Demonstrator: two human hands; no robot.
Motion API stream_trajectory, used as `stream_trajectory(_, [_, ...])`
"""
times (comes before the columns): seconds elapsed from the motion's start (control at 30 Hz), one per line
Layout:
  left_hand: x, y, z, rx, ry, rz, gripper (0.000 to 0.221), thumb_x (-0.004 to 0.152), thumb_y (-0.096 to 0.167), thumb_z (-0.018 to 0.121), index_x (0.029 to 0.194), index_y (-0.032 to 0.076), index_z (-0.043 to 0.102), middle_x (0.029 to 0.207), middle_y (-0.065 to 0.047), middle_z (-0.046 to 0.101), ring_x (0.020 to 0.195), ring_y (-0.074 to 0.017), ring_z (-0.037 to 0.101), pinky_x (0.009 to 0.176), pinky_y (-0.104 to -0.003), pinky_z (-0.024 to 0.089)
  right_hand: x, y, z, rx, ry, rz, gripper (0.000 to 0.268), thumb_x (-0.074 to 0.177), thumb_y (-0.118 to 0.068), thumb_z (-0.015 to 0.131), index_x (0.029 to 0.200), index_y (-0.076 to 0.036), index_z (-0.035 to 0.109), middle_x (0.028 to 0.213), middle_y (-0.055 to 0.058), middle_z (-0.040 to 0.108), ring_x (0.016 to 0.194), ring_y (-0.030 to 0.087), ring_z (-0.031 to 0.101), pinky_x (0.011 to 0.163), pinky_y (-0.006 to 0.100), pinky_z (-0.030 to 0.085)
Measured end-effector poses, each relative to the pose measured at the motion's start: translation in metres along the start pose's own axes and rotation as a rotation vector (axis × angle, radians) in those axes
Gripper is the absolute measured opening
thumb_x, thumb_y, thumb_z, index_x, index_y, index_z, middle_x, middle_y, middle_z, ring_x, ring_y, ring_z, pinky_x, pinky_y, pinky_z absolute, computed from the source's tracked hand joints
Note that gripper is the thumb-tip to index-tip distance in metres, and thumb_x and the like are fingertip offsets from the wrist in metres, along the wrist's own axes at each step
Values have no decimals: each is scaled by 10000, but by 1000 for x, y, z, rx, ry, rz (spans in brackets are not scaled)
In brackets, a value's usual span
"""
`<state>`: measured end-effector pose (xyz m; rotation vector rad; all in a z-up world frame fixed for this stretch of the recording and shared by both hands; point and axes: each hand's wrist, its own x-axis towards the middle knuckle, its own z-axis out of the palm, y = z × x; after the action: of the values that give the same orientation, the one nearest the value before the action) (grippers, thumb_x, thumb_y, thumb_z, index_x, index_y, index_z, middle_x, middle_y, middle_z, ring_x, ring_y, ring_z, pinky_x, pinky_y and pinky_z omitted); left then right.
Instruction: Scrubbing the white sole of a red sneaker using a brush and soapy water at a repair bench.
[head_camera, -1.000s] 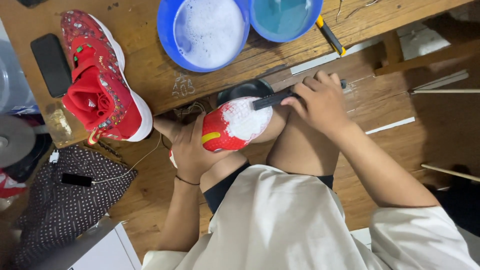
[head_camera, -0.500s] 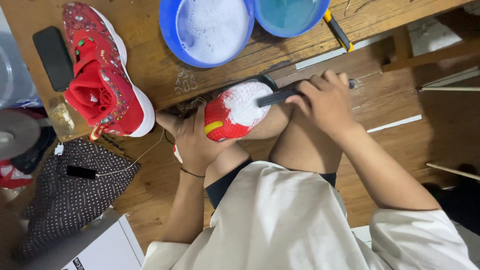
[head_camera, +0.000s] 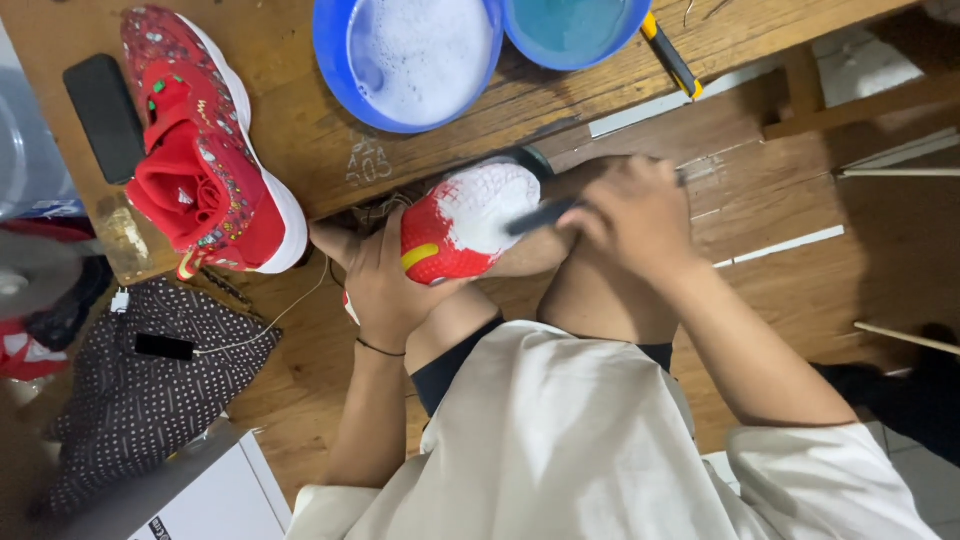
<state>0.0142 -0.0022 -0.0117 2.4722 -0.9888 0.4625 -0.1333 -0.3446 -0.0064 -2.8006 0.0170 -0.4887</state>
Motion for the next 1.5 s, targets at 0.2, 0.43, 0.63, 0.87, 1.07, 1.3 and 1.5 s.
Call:
stream_trajectory(0.2, [-30, -27, -14, -126, -89, 3, 1325, 586, 913, 975, 1589, 89, 706, 1230, -154, 785, 1113, -365, 798, 1025, -467, 607, 9, -24, -26, 31, 56, -71, 413, 1141, -625, 743, 1032, -232, 808, 886, 62, 675, 895, 317, 632, 851, 468, 434])
stream_trajectory(0.43, [-56, -41, -36, -379, -104, 41, 1267, 582, 780, 1071, 1500, -13, 705, 1294, -246, 785, 1099, -468, 790, 994, -559, 603, 14, -27, -31, 257, 169, -216, 428, 1154, -632, 698, 1005, -237, 765, 899, 36, 602, 892, 318, 586, 920, 476, 408])
stream_trajectory(0.63, [-65, -45, -44, -473, -59, 98, 1291, 639, 838, 1031, 1466, -87, 673, 1227, -301, 761, 1046, -505, 776, 966, -575, 593, 21, -43, -31, 304, 148, -319, 489, 1171, -557, 691, 813, -236, 602, 910, 35, 575, 903, 331, 592, 934, 513, 378])
stream_trajectory(0.87, [-73, -68, -30, -515, 18, 119, 1348, 697, 927, 954, 1456, -144, 648, 1213, -327, 747, 994, -522, 767, 915, -586, 586, 25, -44, -19, 363, 133, -342, 476, 1138, -595, 721, 845, -228, 651, 913, 28, 592, 884, 325, 579, 957, 562, 374])
stream_trajectory(1.07, [-73, -74, -30, -516, 33, 102, 1397, 637, 915, 1000, 1456, -157, 635, 1189, -333, 730, 973, -524, 753, 934, -608, 577, 21, -48, -7, 419, 185, -329, 515, 1168, -649, 661, 869, -230, 647, 890, 16, 578, 868, 306, 568, 980, 549, 368])
stream_trajectory(1.3, [-80, -77, -30, -563, 43, 103, 1427, 593, 864, 1060, 1465, -177, 622, 1206, -349, 732, 991, -543, 757, 954, -609, 583, 17, -57, -5, 446, 178, -308, 510, 1135, -645, 709, 847, -231, 636, 871, 14, 575, 871, 327, 591, 990, 570, 382])
stream_trajectory(1.5, [-77, -78, -30, -594, 47, 109, 1396, 628, 852, 1050, 1458, -185, 620, 1225, -369, 730, 992, -566, 752, 956, -638, 575, 20, -48, -9, 373, 127, -273, 553, 1130, -623, 737, 802, -192, 626, 876, 52, 589, 857, 347, 568, 969, 588, 370])
